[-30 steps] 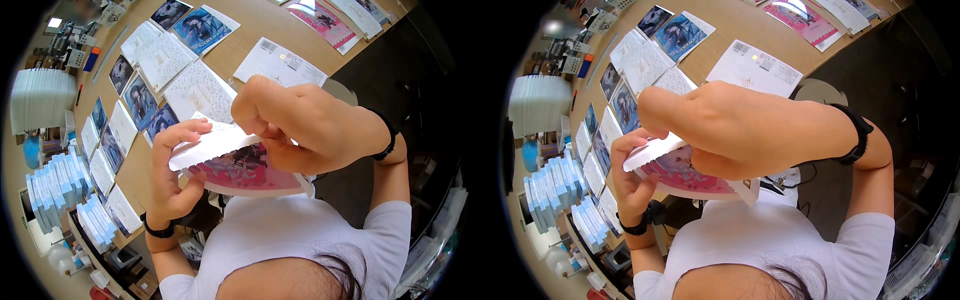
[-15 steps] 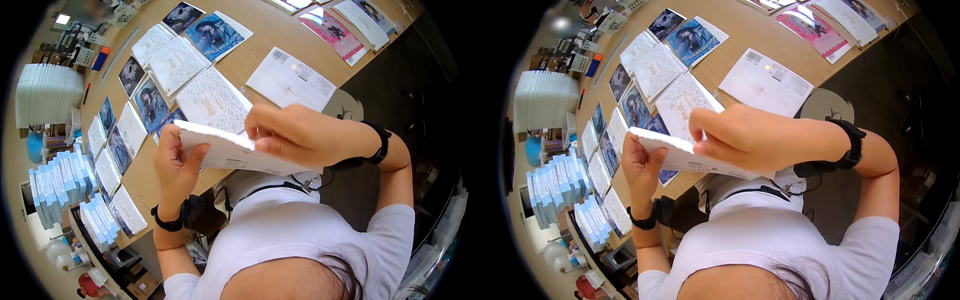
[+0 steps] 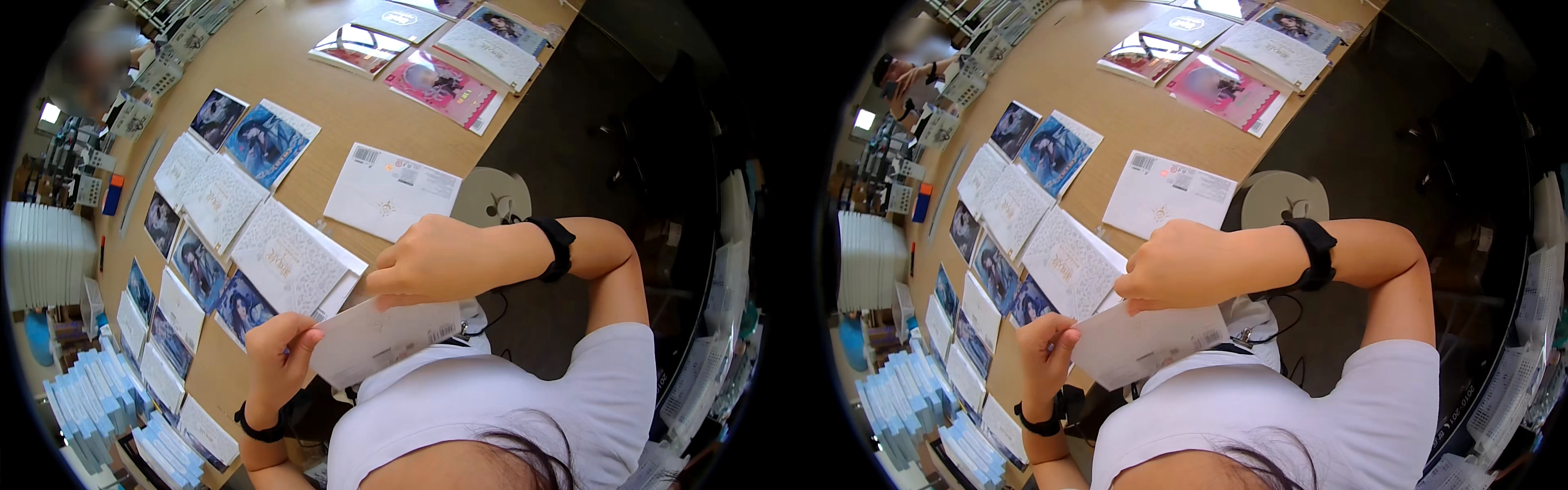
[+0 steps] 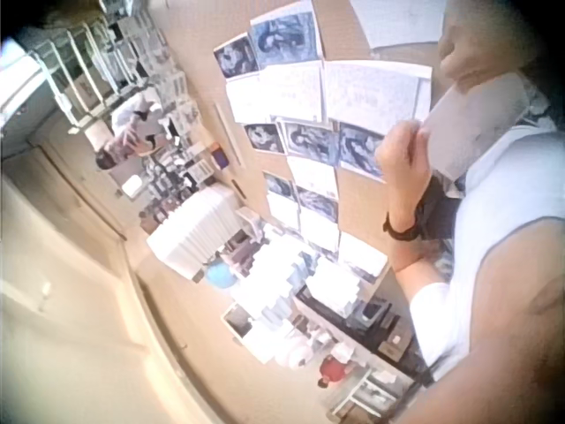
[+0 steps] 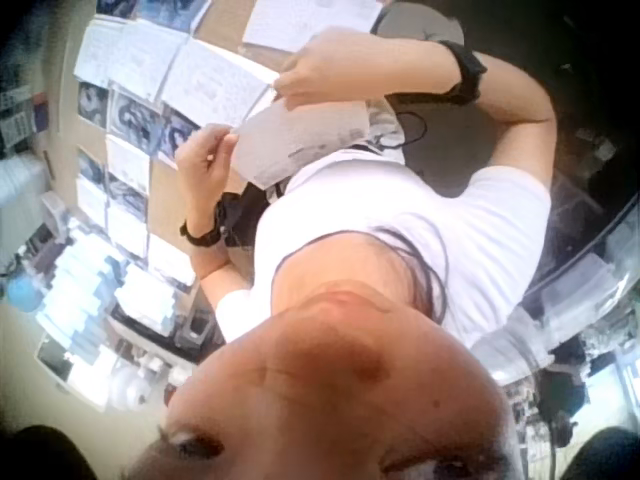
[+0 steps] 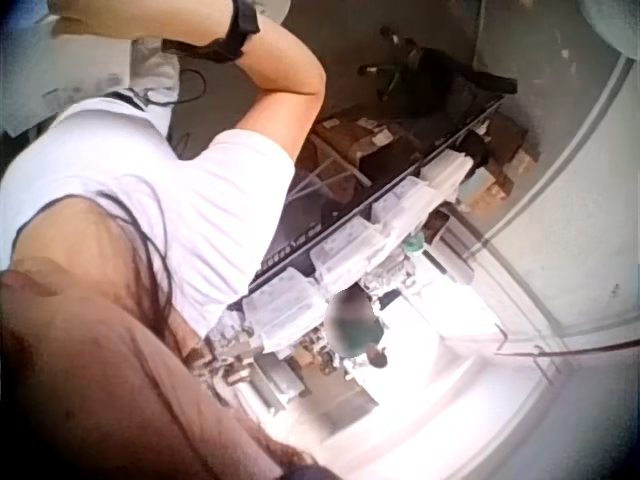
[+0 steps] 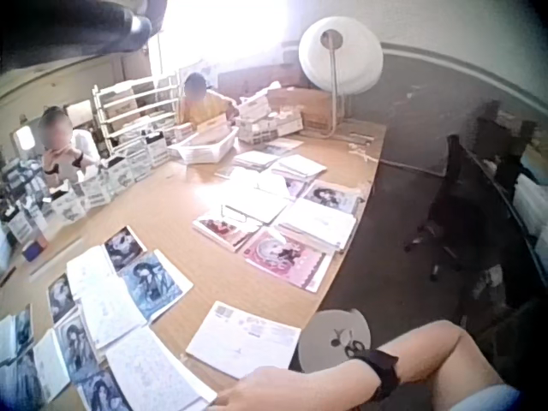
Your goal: The person opens several white envelopes to remove decorative cards and inserts them into a larger blue box. They then use scissors to cut the plastic wrapping on the box and remove the film. The person works at a wooden table in a room with stacks of similar stationery items.
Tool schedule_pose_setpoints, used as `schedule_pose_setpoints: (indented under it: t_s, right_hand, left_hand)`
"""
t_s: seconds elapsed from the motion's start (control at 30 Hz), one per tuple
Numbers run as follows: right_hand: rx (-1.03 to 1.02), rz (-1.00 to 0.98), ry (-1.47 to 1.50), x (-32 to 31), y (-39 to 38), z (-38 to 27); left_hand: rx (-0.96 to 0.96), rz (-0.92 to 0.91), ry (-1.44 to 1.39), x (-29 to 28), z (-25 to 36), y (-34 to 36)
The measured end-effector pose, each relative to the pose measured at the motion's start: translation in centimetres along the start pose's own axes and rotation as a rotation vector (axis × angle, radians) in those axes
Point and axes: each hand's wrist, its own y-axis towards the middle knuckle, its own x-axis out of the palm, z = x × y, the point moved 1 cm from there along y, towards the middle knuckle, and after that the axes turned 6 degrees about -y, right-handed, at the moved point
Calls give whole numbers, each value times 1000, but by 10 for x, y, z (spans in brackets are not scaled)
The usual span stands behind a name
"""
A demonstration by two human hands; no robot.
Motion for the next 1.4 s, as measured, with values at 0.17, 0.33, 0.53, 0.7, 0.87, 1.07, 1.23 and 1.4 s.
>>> schedule_pose_setpoints:
  t_s: [0.17, 0.33, 0.53, 0.7, 0.87, 1.07, 1.23, 1.4]
  right_hand:
    - [36, -10, 230, -8, -32, 14]
    - [142, 242, 24, -33, -65, 26]
    - [528, 787, -768, -72, -118, 83]
    - [657, 724, -1219, -72, -159, 201]
    - [738, 364, -1399, -41, -171, 270]
    - [742, 269, -1276, -25, -165, 275]
    - [756, 267, -1159, -27, -167, 273]
    - [799, 319, -888, -33, -131, 219]
  left_hand:
    - [105, -18, -13, -5, -7, 2]
    - [69, 29, -417, 3, -22, 5]
    - [10, 305, -443, -33, -39, -33]
    - [-59, 518, -449, -39, -59, -60]
    - [-120, 496, -431, -34, -65, -85]
    - [-177, 576, -461, -26, -64, -99]
    - [-189, 526, -509, -28, -73, -99]
    - [-186, 494, -527, -26, -67, -90]
